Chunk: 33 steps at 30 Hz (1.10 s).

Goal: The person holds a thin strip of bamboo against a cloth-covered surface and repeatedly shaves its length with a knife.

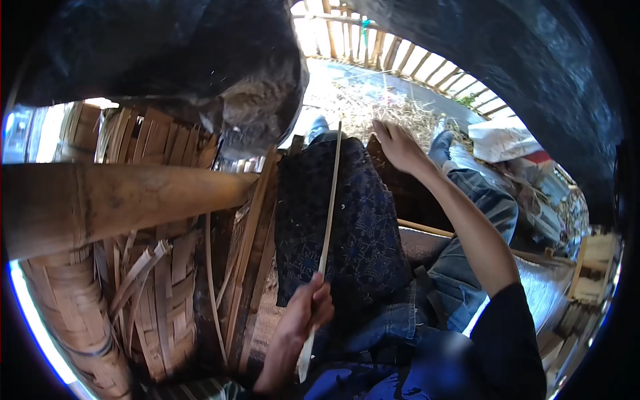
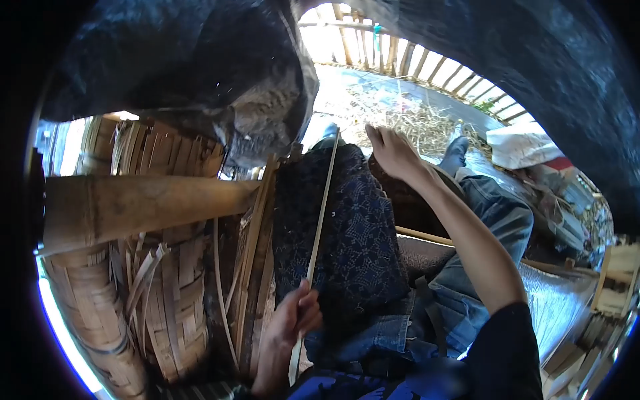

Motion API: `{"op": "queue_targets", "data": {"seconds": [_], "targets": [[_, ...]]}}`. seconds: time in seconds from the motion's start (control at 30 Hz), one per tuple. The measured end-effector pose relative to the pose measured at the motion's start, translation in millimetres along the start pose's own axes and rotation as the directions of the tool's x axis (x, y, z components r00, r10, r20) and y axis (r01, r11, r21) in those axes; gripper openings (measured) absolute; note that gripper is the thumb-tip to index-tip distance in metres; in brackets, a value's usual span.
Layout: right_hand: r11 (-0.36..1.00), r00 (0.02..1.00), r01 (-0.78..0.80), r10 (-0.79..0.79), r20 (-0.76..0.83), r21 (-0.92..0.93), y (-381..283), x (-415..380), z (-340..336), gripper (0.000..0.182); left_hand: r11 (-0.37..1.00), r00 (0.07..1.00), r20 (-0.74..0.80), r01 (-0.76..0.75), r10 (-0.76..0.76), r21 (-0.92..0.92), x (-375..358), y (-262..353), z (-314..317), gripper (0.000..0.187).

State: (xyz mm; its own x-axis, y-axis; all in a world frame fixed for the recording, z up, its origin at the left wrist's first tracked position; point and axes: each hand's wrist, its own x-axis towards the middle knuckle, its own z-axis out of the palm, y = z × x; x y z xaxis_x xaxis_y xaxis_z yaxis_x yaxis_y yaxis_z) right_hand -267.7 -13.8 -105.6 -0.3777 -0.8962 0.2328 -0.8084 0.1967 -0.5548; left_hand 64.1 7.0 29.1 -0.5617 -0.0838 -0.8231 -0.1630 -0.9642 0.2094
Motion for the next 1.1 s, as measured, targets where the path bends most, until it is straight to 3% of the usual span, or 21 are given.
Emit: {"op": "queue_targets", "data": {"seconds": [0.03, 0.07, 0.1, 0.2, 0.27, 0.33, 0.37, 0.43, 0.63, 0.8, 0.97, 1.03, 1.1], "targets": [[0.940, 0.891, -0.311, 0.237, 0.387, 0.141, -34, -7, -33, 0.044, 0.978, 0.997, -0.019, -0.065, 0.070, 0.199, 10, 5, 0, 0.046], [0.906, 0.841, -0.378, 0.251, 0.479, 0.189, -60, -24, -47, 0.041, 0.980, 0.997, -0.026, -0.072, 0.078, 0.188, 19, 9, 3, 0.046], [0.909, 0.852, -0.303, 0.125, 0.508, 0.285, -76, -41, -55, 0.040, 0.958, 0.992, -0.056, -0.093, 0.112, 0.270, 26, 11, 6, 0.046], [0.927, 0.892, -0.214, 0.057, 0.448, 0.308, -120, -89, -67, 0.041, 0.882, 0.981, -0.109, -0.092, 0.159, 0.462, 29, 10, 13, 0.046], [0.985, 0.895, -0.079, 0.001, 0.447, 0.156, -139, -109, -73, 0.044, 0.817, 0.976, -0.126, -0.075, 0.177, 0.572, 28, 10, 22, 0.046], [0.986, 0.870, -0.139, 0.076, 0.487, 0.093, -149, -115, -78, 0.046, 0.727, 0.932, -0.264, -0.001, 0.250, 0.686, 29, 9, 31, 0.050], [0.984, 0.836, -0.174, 0.135, 0.533, 0.024, -152, -117, -80, 0.047, 0.723, 0.934, -0.262, 0.005, 0.245, 0.691, 33, 4, 28, 0.050], [0.982, 0.828, -0.191, 0.155, 0.539, 0.011, -155, -119, -77, 0.048, 0.396, 0.853, -0.095, -0.137, 0.513, 0.908, 40, -5, 21, 0.054], [0.988, 0.866, -0.152, 0.133, 0.481, 0.000, -151, -127, -66, 0.050, 0.197, 0.770, -0.057, -0.091, 0.636, 0.976, 39, -15, 29, 0.050], [0.980, 0.887, -0.197, 0.172, 0.429, 0.016, -149, -136, -50, 0.049, 0.157, 0.746, -0.072, -0.045, 0.662, 0.987, 39, -17, 34, 0.050], [0.971, 0.951, -0.237, 0.233, 0.203, -0.003, -112, -106, -29, 0.048, 0.065, 0.735, -0.029, -0.021, 0.678, 0.998, 41, -31, 27, 0.050], [0.971, 0.939, -0.234, 0.212, 0.271, 0.051, -116, -105, -47, 0.048, 0.249, 0.762, -0.064, -0.130, 0.644, 0.960, 41, -27, 23, 0.050], [0.968, 0.925, -0.186, 0.116, 0.361, 0.168, -120, -114, -53, 0.049, 0.317, 0.774, -0.101, -0.134, 0.625, 0.939, 46, -22, 20, 0.050]]}}
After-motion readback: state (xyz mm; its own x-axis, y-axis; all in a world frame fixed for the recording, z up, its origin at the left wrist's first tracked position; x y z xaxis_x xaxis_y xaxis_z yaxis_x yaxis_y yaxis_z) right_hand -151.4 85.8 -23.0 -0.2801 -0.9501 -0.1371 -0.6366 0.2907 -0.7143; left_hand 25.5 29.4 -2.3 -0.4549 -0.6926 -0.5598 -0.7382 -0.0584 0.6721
